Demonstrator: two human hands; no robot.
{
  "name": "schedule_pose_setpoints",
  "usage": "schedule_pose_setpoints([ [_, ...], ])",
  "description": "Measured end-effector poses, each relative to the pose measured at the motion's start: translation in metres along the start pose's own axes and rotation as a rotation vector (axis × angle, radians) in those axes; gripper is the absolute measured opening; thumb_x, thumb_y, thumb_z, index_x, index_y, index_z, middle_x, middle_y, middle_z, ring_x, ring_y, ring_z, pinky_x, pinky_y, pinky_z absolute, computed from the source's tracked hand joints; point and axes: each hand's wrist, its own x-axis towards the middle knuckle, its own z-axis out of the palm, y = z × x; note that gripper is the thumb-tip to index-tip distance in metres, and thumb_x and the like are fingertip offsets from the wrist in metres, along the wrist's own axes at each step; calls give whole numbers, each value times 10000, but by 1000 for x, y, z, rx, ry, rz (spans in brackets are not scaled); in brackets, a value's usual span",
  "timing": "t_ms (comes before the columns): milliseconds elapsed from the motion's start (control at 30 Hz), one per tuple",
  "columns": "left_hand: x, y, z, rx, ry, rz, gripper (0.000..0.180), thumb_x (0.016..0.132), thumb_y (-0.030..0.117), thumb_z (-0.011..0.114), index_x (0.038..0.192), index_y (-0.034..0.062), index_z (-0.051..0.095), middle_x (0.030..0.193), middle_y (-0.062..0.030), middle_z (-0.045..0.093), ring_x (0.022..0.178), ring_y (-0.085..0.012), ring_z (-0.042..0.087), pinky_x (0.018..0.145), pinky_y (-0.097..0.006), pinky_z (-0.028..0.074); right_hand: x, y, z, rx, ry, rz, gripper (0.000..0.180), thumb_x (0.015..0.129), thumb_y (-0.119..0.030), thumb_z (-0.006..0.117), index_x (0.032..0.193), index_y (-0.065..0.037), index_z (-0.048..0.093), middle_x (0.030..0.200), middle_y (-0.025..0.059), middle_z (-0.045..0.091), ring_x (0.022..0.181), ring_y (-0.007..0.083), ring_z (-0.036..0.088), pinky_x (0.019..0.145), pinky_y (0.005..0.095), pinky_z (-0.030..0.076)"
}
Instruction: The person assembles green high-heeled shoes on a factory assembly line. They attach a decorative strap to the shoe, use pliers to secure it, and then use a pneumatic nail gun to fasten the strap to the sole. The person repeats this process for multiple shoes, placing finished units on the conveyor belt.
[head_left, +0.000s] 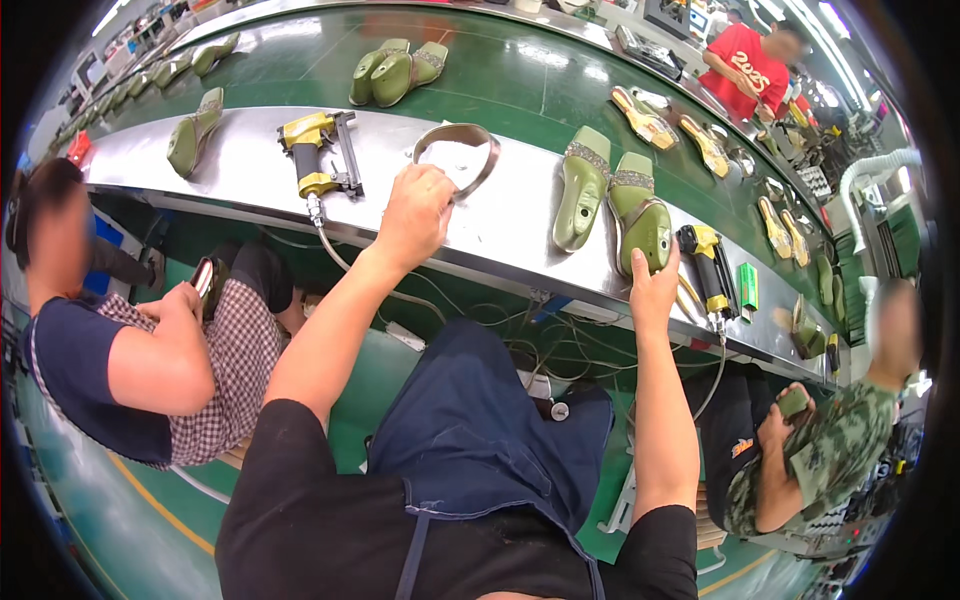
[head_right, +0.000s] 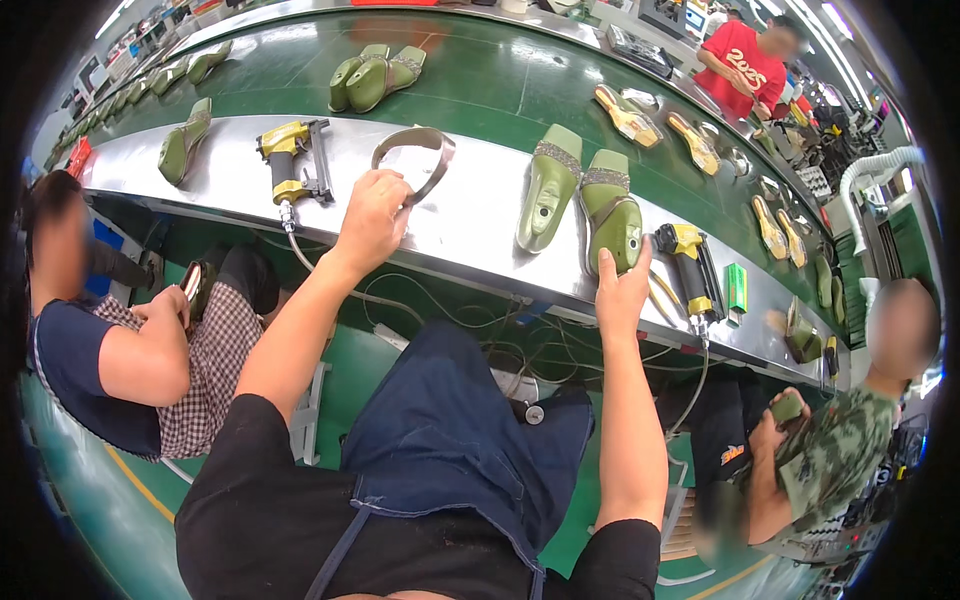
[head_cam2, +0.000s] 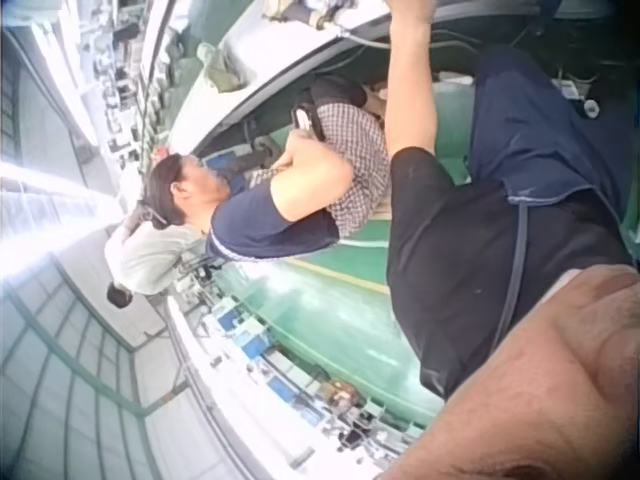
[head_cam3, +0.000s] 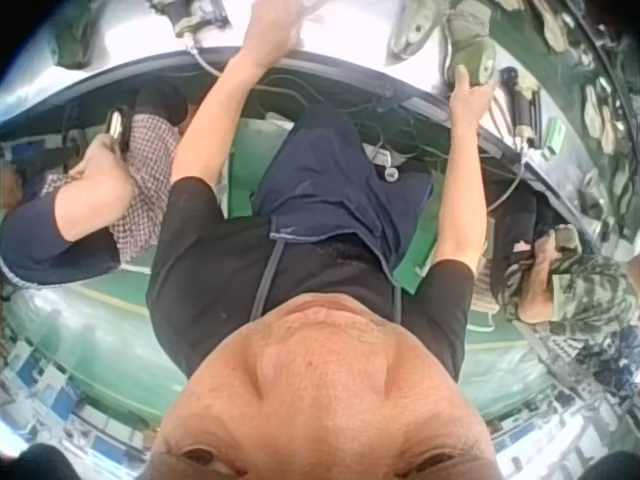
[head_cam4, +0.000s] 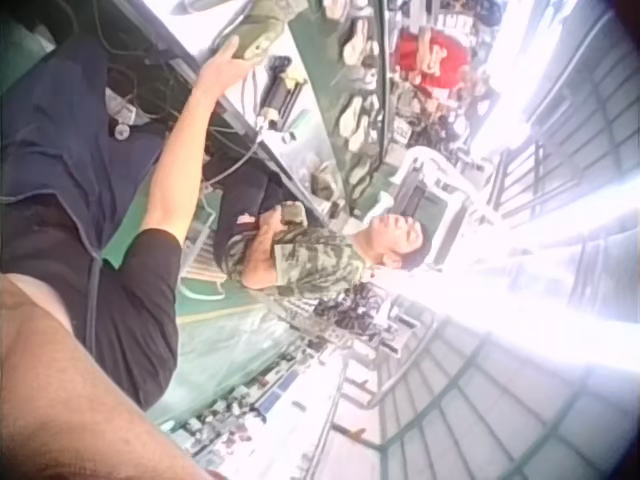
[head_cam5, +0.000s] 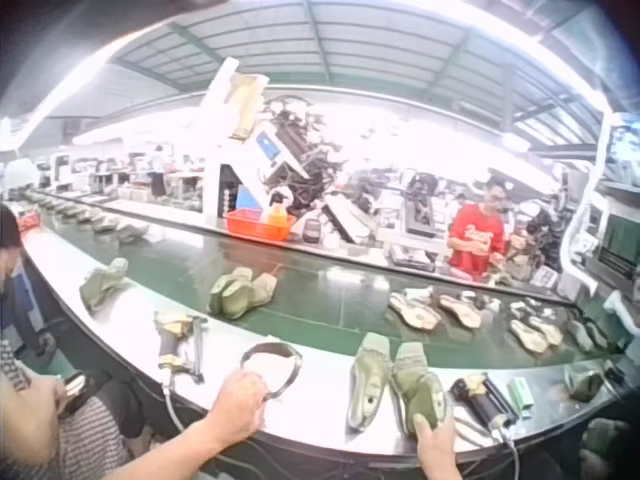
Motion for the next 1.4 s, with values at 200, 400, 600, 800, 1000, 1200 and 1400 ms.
schedule_pose_setpoints([
  [200,22,64,-16,-86,-77,243,224,746,-62,701,929,51,640,986,-92,672,1083,-327,643,957,-490,487,-38,-97,-22,263,-147,-286,638,919,-133,758,1482,-26,477,1421,153,563,1271,289,575,969,424,500],
  [400,36,106,-3,-167,-191,341,227,754,-48,699,949,60,656,991,-79,678,1056,-309,654,973,-480,501,-22,-124,-10,519,-396,167,677,954,-227,736,1468,108,449,1289,224,642,1004,239,710,781,367,591],
  [600,47,142,-14,-369,-206,259,514,741,175,869,1200,65,666,1214,-121,674,1105,-338,649,988,-466,501,14,-104,-15,416,-475,18,387,995,-25,466,1338,62,624,1106,170,733,779,182,735,699,325,592],
  [800,113,110,43,-581,-290,-145,736,852,233,848,1475,23,516,1358,-186,604,1121,-291,637,963,-408,523,66,-101,17,281,-585,-304,327,924,-6,540,1211,33,692,1083,217,741,1004,336,724,878,418,550],
  [1000,120,76,106,-567,-516,-238,562,949,154,727,1472,53,548,1321,-141,590,800,-153,605,750,-310,554,96,-67,43,157,-430,-105,382,828,27,701,1204,45,634,1140,184,724,1042,259,702,942,353,551],
  [1200,124,63,133,-535,-433,-258,493,989,6,528,1447,164,622,1195,-146,622,1066,-254,636,968,-370,515,88,-65,34,120,-212,-340,542,774,-57,799,1279,-25,606,1217,165,652,1180,341,603,1034,431,489],
  [1400,120,53,137,-286,-530,-222,534,977,44,473,1433,261,646,1315,-179,609,1165,-365,638,1005,-437,510,5,-75,30,-7,-160,-661,277,772,-71,817,1025,-66,704,1092,113,648,1049,336,603,903,452,480],
])
